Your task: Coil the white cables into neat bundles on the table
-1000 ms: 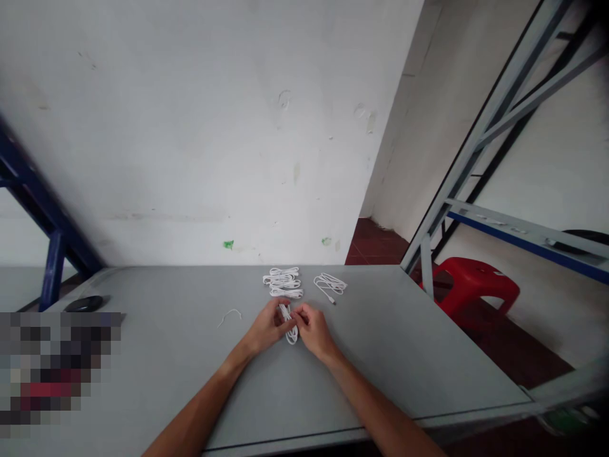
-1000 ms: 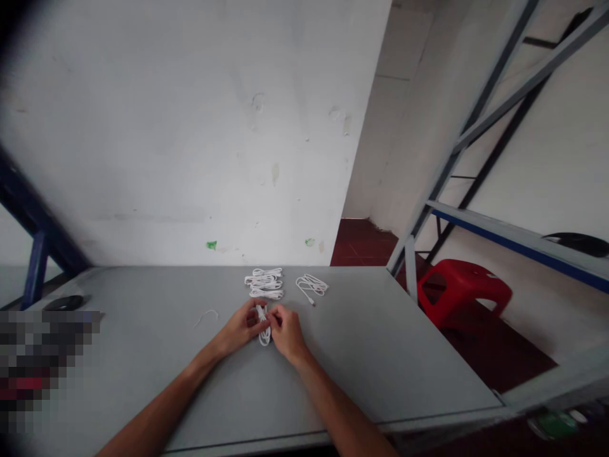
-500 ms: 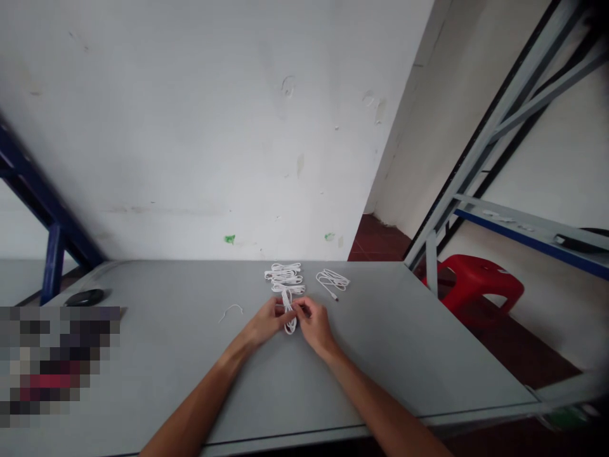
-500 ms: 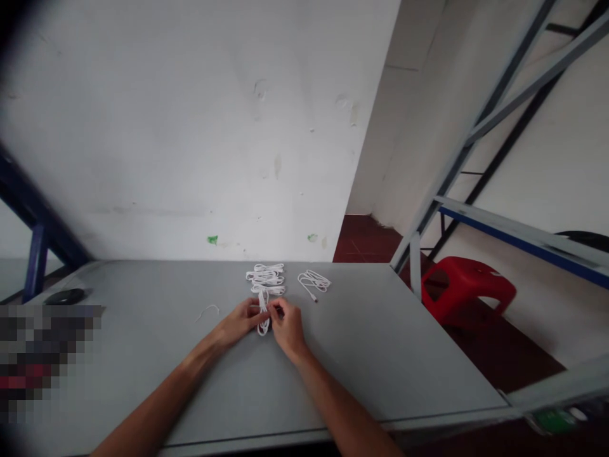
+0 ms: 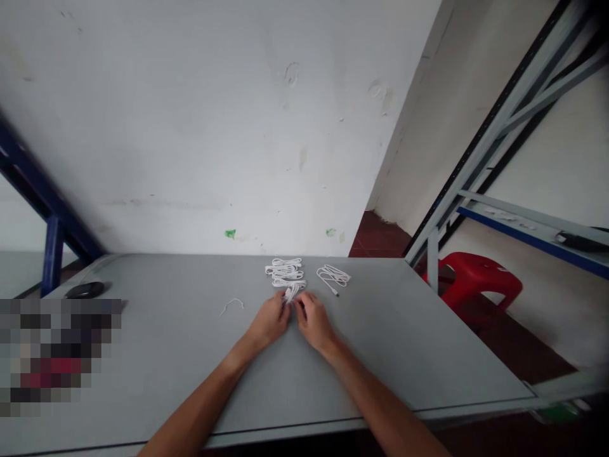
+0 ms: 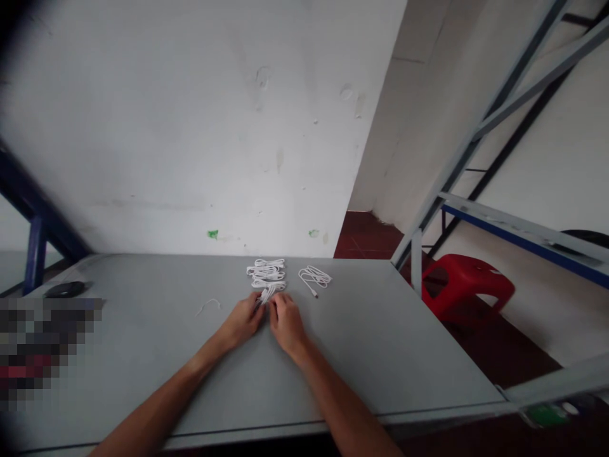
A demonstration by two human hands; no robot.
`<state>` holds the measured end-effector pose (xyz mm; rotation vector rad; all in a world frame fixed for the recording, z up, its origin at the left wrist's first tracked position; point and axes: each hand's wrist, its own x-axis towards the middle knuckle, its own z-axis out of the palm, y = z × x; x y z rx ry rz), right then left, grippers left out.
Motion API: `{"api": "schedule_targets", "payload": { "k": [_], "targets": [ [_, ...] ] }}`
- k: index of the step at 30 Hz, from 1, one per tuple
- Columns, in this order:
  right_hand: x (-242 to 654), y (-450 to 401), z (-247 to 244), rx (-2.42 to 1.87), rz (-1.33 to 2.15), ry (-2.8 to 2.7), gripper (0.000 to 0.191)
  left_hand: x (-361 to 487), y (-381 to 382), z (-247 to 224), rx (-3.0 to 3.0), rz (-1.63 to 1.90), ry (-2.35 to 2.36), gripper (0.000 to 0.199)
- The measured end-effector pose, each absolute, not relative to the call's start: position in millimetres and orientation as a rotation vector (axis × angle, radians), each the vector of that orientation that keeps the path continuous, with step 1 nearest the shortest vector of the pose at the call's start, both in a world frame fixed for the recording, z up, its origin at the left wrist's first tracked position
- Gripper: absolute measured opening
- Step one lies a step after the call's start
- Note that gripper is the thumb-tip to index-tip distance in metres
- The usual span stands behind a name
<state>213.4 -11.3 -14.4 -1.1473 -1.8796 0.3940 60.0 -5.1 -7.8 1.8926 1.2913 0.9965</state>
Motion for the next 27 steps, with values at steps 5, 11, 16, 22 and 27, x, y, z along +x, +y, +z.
{"api": "schedule_targets", "payload": {
  "k": [5,11,16,22,27],
  "targets": [
    [214.7,-12.7,-14.0,-1.201,0.397,-1.885,0.016,58.9,-4.8,-9.2,1.971,0.921,1.340,0.019],
    [217.1,-13.5,-8.3,-1.186,0.456,-1.791,0.017,59.7,-6.8,-2.8,1.949,0.954,1.256,0.024],
    [217.0,-15.4,-4.5,-1.118,0.616,-1.694,0.016,61.9,-7.3,-5.4,1.922,0.996,1.239,0.025],
    [216.0,-16.6,-2.2,-1.102,0.712,-1.620,0.018,60.4,-7.3,-2.0,1.899,0.996,1.212,0.028],
    [216.1,-15.7,-1.7,-1.129,0.789,-1.556,0.019,59.5,-9.1,5.8,1.819,0.956,1.143,0.034]
  ]
}}
